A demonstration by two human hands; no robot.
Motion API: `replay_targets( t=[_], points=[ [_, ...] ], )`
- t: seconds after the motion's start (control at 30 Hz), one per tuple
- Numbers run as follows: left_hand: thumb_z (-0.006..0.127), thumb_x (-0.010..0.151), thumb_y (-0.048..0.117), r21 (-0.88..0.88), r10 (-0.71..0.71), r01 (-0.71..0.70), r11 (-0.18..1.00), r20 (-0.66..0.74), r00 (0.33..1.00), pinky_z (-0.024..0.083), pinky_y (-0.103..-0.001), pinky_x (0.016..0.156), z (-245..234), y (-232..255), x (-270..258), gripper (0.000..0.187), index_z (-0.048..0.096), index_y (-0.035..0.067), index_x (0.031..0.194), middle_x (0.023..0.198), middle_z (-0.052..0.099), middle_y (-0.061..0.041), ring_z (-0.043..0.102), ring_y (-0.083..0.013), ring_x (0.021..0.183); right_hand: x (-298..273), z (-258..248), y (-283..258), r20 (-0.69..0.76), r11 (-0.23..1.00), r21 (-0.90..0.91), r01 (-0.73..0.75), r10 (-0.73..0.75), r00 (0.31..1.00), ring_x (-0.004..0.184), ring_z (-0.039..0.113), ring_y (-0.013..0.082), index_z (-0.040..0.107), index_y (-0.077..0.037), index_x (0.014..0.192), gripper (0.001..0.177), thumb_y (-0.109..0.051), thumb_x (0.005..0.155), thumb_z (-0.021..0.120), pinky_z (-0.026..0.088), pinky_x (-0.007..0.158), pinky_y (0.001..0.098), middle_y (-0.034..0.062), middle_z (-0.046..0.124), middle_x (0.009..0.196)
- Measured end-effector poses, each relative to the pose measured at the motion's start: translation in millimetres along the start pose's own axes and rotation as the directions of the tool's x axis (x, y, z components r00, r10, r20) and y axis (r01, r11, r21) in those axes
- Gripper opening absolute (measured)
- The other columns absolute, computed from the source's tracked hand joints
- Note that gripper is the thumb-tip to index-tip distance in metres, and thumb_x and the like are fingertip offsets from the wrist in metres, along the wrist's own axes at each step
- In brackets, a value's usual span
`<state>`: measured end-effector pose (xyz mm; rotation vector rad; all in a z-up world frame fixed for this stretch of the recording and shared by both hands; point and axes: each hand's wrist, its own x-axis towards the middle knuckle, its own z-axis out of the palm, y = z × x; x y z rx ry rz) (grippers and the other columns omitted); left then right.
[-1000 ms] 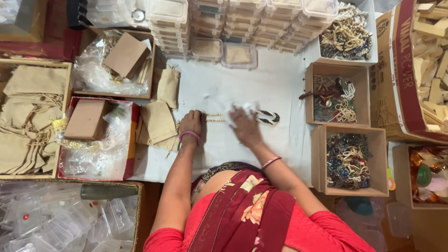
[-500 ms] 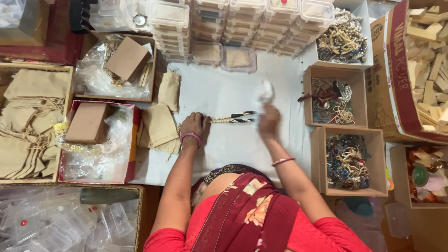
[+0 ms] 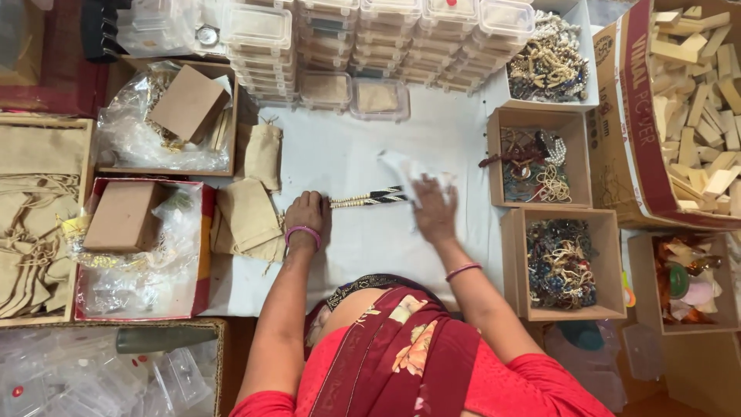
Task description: The person cleans a beaded necklace with a white cloth, places it in a plastic bag, and then puts the bag into a small cloth pouch. They then clean a plastic container with the cloth and place the pouch inside. Finally, they clean a second beaded necklace with the cloth.
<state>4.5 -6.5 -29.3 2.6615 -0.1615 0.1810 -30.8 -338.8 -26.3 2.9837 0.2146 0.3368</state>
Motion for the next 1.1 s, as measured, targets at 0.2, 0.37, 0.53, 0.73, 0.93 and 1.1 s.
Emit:
replay_targets(
  t=[0.2,0.37,0.53,0.73,0.93,1.1],
  points=[
    [0.060,0.100,0.032,-0.032,-0.002,0.001,0.999,-0.019,1.000,0.050,-0.048,0.079,-1,-1,-3,0.023,0.059,0.009,0.095,0.095,0.064,-0.014,0.063,-0.0349,0.090,-36,21,71,0.080,0.932,0.126,-0.341,0.333,0.940,0.151,0.031,0.0179,0.044,-0.019,0.156,0.054,-0.032,0.104,0.052,0.005,0.121,0.0587,0.0009,0.041,0.164],
    [0.057,0.105,0.034,-0.369,-0.199,0.198,0.908,0.034,0.979,0.051,-0.044,0.080,17,3,13,0.028,0.060,0.008,0.097,0.093,0.066,-0.012,0.064,-0.0296,0.088,-6,4,49,0.026,0.706,0.356,-0.612,0.647,0.762,0.150,0.039,0.0231,0.051,-0.016,0.149,0.054,-0.022,0.098,0.067,0.014,0.123,0.0539,0.0030,0.052,0.156],
    [0.054,0.104,0.029,-0.876,-0.177,0.357,0.323,0.315,0.932,0.056,-0.033,0.085,7,48,41,0.023,0.060,0.007,0.102,0.091,0.075,-0.008,0.072,-0.0168,0.087,39,-86,-32,-0.272,0.782,0.622,-0.043,0.266,0.925,0.131,0.053,0.0301,0.057,-0.008,0.141,0.067,-0.016,0.080,0.083,0.034,0.112,0.0460,0.0127,0.061,0.142],
    [0.060,0.109,0.024,-0.991,0.184,0.125,0.055,0.133,0.974,0.057,-0.029,0.072,-64,94,47,0.023,0.053,0.005,0.099,0.086,0.065,-0.003,0.064,-0.0107,0.078,71,-111,-53,-0.062,0.457,0.888,0.051,0.009,0.998,0.097,0.069,0.0173,0.071,-0.008,0.120,0.033,-0.012,0.088,0.075,0.052,0.091,0.0335,0.0062,0.075,0.109],
    [0.056,0.105,0.043,-0.784,0.164,0.131,0.606,0.285,0.944,0.040,-0.021,0.059,-92,95,51,0.037,0.075,0.012,0.099,0.070,0.053,0.007,0.045,-0.0039,0.066,83,-149,-47,-0.175,0.411,0.903,0.126,0.084,0.981,0.082,0.062,0.0152,0.072,-0.006,0.114,0.017,-0.010,0.099,0.067,0.051,0.076,0.0274,0.0058,0.067,0.094],
    [0.051,0.111,0.042,-0.968,0.238,0.250,-0.014,0.239,0.941,0.045,-0.021,0.060,-106,110,57,0.043,0.073,0.007,0.100,0.073,0.056,0.006,0.050,-0.0043,0.066,75,-86,-55,0.078,0.218,0.973,-0.075,-0.002,0.997,0.082,0.059,0.0129,0.069,-0.004,0.100,0.016,-0.019,0.101,0.065,0.050,0.075,0.0286,0.0054,0.068,0.092]
  ],
)
